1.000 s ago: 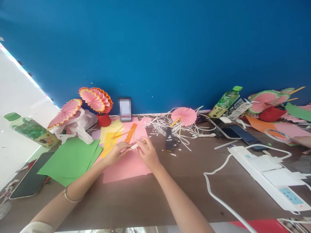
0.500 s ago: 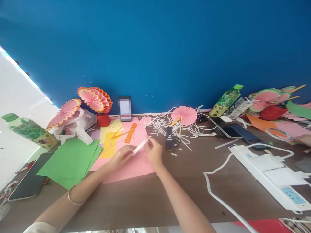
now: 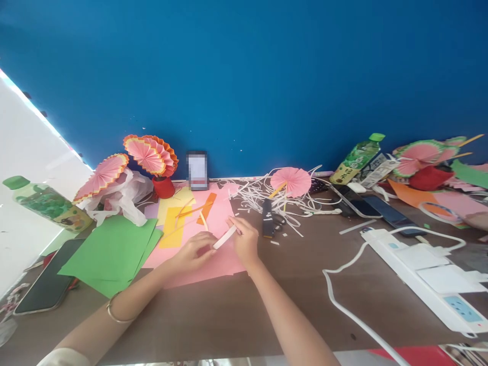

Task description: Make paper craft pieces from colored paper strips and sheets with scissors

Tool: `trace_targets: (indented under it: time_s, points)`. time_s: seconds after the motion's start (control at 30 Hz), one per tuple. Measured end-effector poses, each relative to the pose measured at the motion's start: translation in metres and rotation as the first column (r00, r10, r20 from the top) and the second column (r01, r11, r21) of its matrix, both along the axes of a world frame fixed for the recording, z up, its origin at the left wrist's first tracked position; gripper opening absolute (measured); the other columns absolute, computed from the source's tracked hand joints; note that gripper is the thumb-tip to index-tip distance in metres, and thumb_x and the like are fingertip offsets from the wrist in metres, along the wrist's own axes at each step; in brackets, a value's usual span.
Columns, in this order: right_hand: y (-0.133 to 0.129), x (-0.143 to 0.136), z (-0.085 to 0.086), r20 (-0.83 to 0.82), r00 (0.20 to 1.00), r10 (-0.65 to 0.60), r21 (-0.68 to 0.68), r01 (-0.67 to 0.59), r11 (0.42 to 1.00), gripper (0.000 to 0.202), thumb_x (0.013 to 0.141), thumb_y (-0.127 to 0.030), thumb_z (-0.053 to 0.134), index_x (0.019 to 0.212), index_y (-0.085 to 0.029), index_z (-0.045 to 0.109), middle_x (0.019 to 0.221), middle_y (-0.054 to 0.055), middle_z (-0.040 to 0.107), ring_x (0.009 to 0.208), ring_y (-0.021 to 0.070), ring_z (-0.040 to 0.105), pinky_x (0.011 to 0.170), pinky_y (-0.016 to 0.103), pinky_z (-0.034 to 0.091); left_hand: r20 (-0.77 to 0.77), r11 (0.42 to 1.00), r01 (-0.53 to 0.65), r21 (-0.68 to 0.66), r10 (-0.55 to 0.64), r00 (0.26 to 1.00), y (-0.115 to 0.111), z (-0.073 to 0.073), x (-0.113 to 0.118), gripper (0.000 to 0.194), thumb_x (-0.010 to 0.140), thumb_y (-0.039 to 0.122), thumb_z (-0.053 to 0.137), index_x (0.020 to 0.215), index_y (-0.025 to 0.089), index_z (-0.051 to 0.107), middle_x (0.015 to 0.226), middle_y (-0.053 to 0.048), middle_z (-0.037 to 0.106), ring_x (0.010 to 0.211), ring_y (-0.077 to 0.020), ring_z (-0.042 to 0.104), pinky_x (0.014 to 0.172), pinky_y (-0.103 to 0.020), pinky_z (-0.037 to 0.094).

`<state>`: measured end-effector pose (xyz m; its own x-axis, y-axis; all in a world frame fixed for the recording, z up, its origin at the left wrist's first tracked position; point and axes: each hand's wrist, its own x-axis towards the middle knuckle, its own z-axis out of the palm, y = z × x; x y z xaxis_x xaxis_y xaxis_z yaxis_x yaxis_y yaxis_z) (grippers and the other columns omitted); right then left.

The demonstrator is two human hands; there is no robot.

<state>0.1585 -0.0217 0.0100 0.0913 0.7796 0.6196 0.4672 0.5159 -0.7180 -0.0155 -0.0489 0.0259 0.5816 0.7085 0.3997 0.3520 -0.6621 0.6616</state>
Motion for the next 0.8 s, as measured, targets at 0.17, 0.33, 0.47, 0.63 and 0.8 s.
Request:
trace_targets:
  time_s: [0.17,0.33,0.47,0.63,0.8]
  points:
    - [0.002,-0.002,0.002,0.058,0.997,0.041,-0.050,-0.038,0.998,0.029,0.079,-0.025,0.055,0.107,-0.020,0.061,0.103,0.009,0.061,0.089,0.0208,0.061,0.075,0.035,0.054,0.026,1.000,-0.014,-0.026,0.014,1.000,-0.001,-0.001,0.001,0.021,0.088,0.025,0.036,0.090,0.018,0.055,0.086,-0.008,0.060,0.084,-0.0173,0.055,0.077,-0.032,0.044]
    - [-0.005,-0.004,0.011,0.208,0.978,0.008,0.197,-0.050,0.979,0.032,0.081,-0.015,0.048,0.110,-0.023,0.058,0.103,0.008,0.061,0.099,0.0209,0.057,0.087,0.039,0.049,0.093,0.986,-0.163,-0.021,0.164,0.982,0.004,-0.004,-0.003,0.022,0.089,0.026,0.034,0.090,0.017,0.053,0.079,-0.006,0.055,0.074,-0.0155,0.052,0.069,-0.029,0.043]
    - [-0.007,-0.002,0.011,0.309,0.946,0.096,0.296,-0.192,0.936,0.028,0.080,-0.012,0.051,0.104,-0.025,0.062,0.100,0.007,0.065,0.096,0.0201,0.060,0.084,0.037,0.052,0.044,0.980,-0.181,0.078,0.178,0.983,0.006,-0.008,-0.004,0.023,0.089,0.025,0.033,0.097,0.016,0.052,0.078,-0.006,0.055,0.074,-0.0165,0.050,0.071,-0.030,0.041]
    - [-0.008,0.000,0.011,0.379,0.919,0.103,0.305,-0.230,0.924,0.027,0.081,-0.014,0.053,0.105,-0.024,0.062,0.100,0.007,0.067,0.098,0.0218,0.061,0.083,0.040,0.053,-0.042,0.953,-0.218,0.212,0.232,0.972,0.008,-0.012,-0.006,0.025,0.089,0.023,0.030,0.099,0.016,0.052,0.074,-0.005,0.055,0.071,-0.0170,0.050,0.069,-0.032,0.039]
    - [-0.010,-0.001,0.010,0.440,0.893,0.094,0.296,-0.243,0.924,0.030,0.082,-0.013,0.052,0.108,-0.023,0.062,0.100,0.008,0.067,0.094,0.0216,0.063,0.081,0.037,0.055,-0.076,0.924,-0.242,0.296,0.276,0.958,0.009,-0.015,-0.007,0.025,0.088,0.021,0.031,0.098,0.017,0.053,0.069,-0.004,0.053,0.066,-0.0164,0.050,0.066,-0.032,0.037]
